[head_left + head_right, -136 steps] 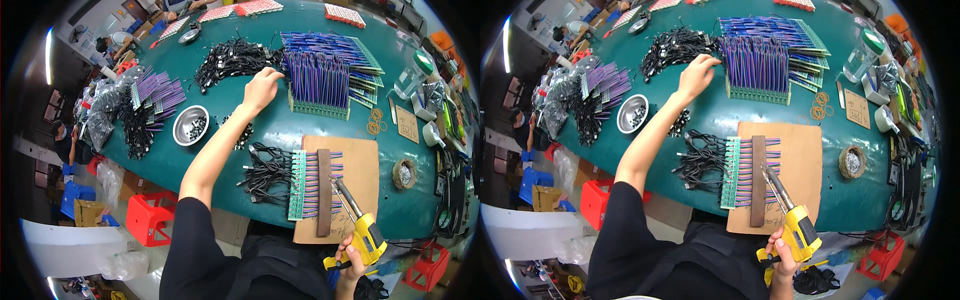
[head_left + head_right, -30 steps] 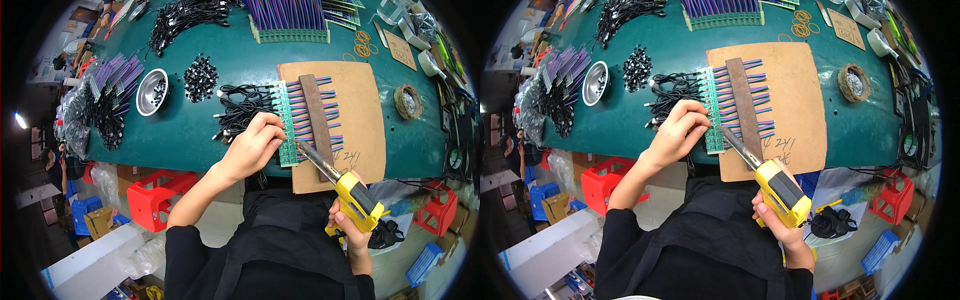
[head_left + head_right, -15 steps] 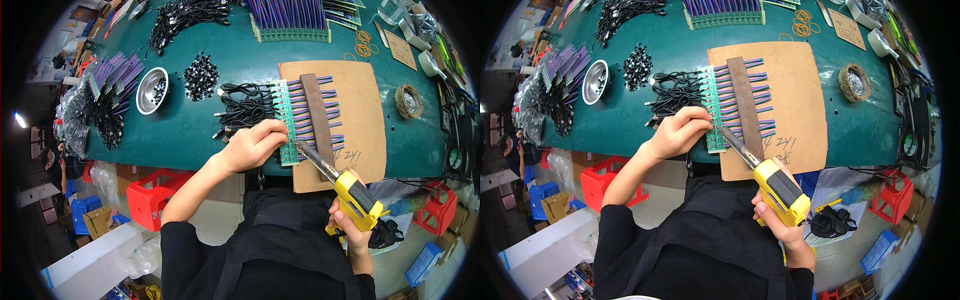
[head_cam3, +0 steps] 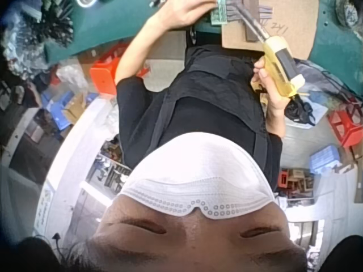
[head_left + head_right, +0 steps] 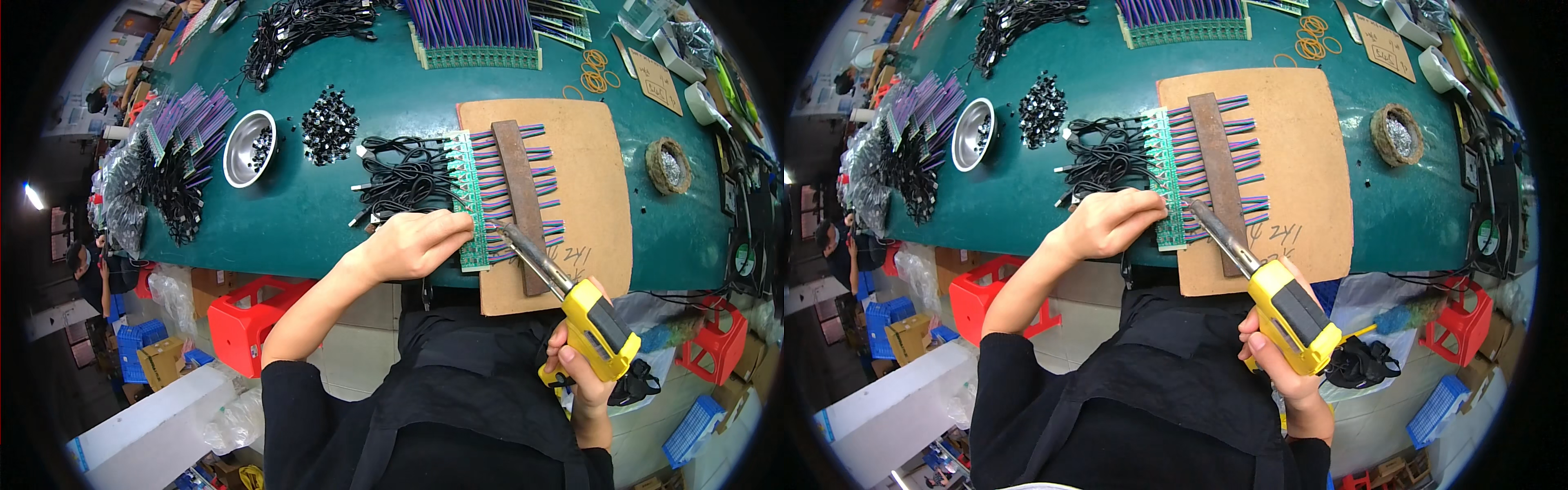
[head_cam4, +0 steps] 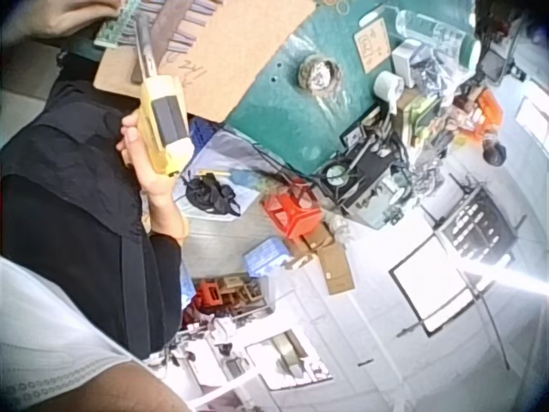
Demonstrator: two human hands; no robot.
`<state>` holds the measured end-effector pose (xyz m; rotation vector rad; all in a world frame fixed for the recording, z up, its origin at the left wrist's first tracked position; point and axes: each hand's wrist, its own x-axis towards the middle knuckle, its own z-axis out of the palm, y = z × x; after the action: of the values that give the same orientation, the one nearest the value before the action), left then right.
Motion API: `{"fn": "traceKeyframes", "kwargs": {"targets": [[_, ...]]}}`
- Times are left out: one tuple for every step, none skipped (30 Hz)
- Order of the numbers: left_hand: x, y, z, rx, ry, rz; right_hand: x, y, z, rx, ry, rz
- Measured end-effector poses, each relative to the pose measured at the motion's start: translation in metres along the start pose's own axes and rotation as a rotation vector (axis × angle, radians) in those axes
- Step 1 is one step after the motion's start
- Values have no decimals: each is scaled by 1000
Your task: The person solders wires of black cables to circuit boards using a soldering iron. The person then picks up small electronic components from the table, inserts them onto the circuit boards, and solders them using the soldering iron.
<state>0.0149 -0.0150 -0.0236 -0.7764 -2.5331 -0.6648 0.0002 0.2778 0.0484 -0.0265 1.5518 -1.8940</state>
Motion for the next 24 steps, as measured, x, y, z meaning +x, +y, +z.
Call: {"fn": "traceKeyframes", "kwargs": {"targets": [[0,-1,0,2,0,1,1,0,1,0,-1,-2],[1,-1,-1,6,-5,8,2,0,3,-7,26,-24],[1,-2,-2,14,-10,13,3,-1,4,-14,50,-48],[0,-1,-3,24,-9,14,4,-1,-1,50,-4,-35],[0,-1,-3,4,-8,1,4,-2,-1,50,-14,-43],[0,-1,-5,-9,-7,-11,6,-2,0,72,-1,-49],[5,0,-11,23,-58,4,8,-2,0,93,11,-56],[6,1,-13,12,-75,-4,8,-1,0,120,33,-72],[10,1,-15,2,-90,-14,10,2,-4,106,38,-96],[16,-1,-18,-64,-96,-35,11,3,-5,137,46,-123],[19,0,-27,-183,-243,-187,14,3,-6,168,55,-151],[25,-7,-33,-273,-243,-226,16,4,-8,164,83,-158],[31,-17,-40,-361,-240,-270,17,4,-8,166,65,-170],[39,-32,-44,-381,-181,-315,19,4,-8,184,76,-174],[44,-52,-46,-236,-86,-315,20,3,-8,201,88,-176],[48,-75,-48,-71,-25,-428,21,5,-7,214,96,-190],[52,-98,-51,120,52,-547,21,6,-8,216,84,-201],[55,-127,-52,280,146,-568,21,7,-9,214,82,-194],[55,-158,-54,391,209,-563,21,8,-10,212,80,-189],[56,-181,-55,502,239,-590,21,6,-6,223,101,-202],[54,-203,-56,546,253,-623,21,4,-4,225,92,-216],[51,-219,-54,567,223,-634,20,2,-2,227,95,-204],[46,-232,-52,588,192,-646,20,1,-1,229,98,-191],[52,-233,-50,587,131,-670,19,2,-2,245,112,-196]]}}
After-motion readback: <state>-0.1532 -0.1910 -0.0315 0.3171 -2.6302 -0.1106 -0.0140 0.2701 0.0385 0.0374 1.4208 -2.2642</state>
